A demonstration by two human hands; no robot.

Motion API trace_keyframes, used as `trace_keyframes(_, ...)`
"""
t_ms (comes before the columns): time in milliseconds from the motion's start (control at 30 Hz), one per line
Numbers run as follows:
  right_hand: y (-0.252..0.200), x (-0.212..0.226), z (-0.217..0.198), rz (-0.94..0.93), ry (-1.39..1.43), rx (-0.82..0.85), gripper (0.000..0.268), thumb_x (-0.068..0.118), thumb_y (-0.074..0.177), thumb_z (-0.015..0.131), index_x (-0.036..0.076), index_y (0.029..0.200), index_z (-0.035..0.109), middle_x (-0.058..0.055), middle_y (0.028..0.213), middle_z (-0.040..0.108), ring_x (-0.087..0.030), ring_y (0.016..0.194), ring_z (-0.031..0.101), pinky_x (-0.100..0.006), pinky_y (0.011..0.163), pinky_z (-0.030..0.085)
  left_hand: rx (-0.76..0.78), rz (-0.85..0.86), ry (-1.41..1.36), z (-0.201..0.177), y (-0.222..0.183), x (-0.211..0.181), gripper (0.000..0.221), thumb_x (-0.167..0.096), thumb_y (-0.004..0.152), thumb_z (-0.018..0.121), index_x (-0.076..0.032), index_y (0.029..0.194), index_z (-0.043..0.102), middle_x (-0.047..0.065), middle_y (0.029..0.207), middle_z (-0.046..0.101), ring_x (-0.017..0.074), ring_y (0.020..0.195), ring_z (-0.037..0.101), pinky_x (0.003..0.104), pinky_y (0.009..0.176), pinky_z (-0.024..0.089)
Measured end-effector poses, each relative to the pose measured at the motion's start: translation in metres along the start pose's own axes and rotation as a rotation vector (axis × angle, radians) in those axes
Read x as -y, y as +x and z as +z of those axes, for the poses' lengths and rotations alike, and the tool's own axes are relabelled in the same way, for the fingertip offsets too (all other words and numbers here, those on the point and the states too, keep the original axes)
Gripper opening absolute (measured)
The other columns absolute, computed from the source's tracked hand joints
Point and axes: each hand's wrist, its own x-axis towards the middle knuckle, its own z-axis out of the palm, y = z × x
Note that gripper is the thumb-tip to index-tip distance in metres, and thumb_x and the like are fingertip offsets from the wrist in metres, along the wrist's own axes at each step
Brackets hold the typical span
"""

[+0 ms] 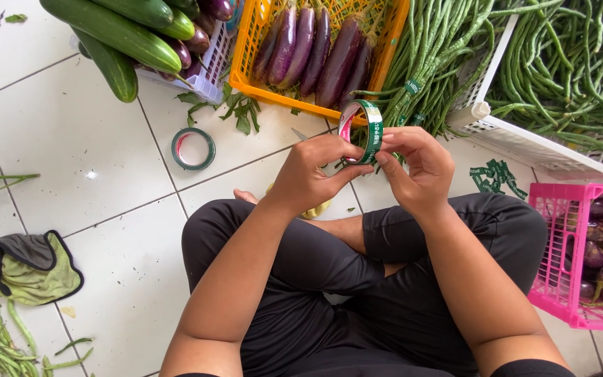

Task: Bundling long beans with tape and wiping eggplants with a cloth to prepare them for sale.

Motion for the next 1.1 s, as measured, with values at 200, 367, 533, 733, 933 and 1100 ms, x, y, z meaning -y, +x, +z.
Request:
trace_keyframes(200,-0.002,-0.002,0.003,-0.006,-0.004,-0.065,0.007,-0.009,0.096,0.068,-0.014,0.101,0.065,-0.027,0.099,0.068,-0.023,0.073,0.07,-0.037,0.063,0.059,-0.027,0.047,0.029,0.007,-0.002,0.003,0.014,-0.009,0.086,0.083,-0.009,0.097,0.075,0.008,0.083,0.074,0.0276,0.08,0.075,0.037,0.076,0.06)
trace_keyframes(367,0.002,0.001,0.005,-0.049,-0.038,-0.078,0.006,-0.008,0.095,0.069,-0.012,0.099,0.068,-0.027,0.096,0.071,-0.021,0.066,0.068,-0.034,0.06,0.056,-0.081,0.067,0.073,0.011,-0.004,0.002,0.015,-0.014,0.086,0.084,-0.009,0.096,0.074,0.008,0.084,0.074,0.0279,0.081,0.074,0.038,0.077,0.06)
trace_keyframes(533,-0.004,-0.004,0.004,-0.046,-0.006,-0.12,0.008,-0.006,0.097,0.067,-0.014,0.098,0.066,-0.027,0.093,0.068,-0.022,0.062,0.067,-0.036,0.058,0.06,-0.053,0.052,0.069,0.015,-0.006,-0.007,0.011,-0.012,0.089,0.08,-0.006,0.095,0.073,0.011,0.084,0.074,0.0294,0.08,0.074,0.038,0.078,0.06)
trace_keyframes(733,-0.006,-0.009,0.005,-0.06,0.012,-0.117,0.006,-0.008,0.097,0.066,-0.013,0.097,0.066,-0.026,0.087,0.066,-0.023,0.055,0.065,-0.037,0.05,0.058,-0.027,0.073,0.157,0.016,-0.011,-0.002,0.009,-0.017,0.095,0.074,-0.009,0.097,0.071,0.008,0.084,0.073,0.0281,0.081,0.073,0.038,0.078,0.059)
trace_keyframes(933,-0.014,-0.018,0.006,-0.055,-0.026,-0.163,0.004,-0.009,0.096,0.066,-0.013,0.095,0.067,-0.02,0.074,0.064,-0.021,0.05,0.065,-0.034,0.048,0.056,-0.026,0.073,0.2,0.019,-0.013,-0.004,0.011,-0.019,0.095,0.073,-0.009,0.096,0.069,0.008,0.083,0.072,0.0287,0.081,0.073,0.038,0.077,0.059)
trace_keyframes(1100,-0.018,-0.025,0.006,-0.048,-0.029,-0.177,0.006,-0.006,0.097,0.066,-0.012,0.094,0.066,-0.018,0.072,0.065,-0.02,0.049,0.065,-0.033,0.047,0.055,-0.017,0.104,0.232,0.021,-0.014,-0.003,0.01,-0.017,0.095,0.073,-0.008,0.095,0.068,0.008,0.081,0.07,0.0286,0.078,0.072,0.037,0.076,0.058)
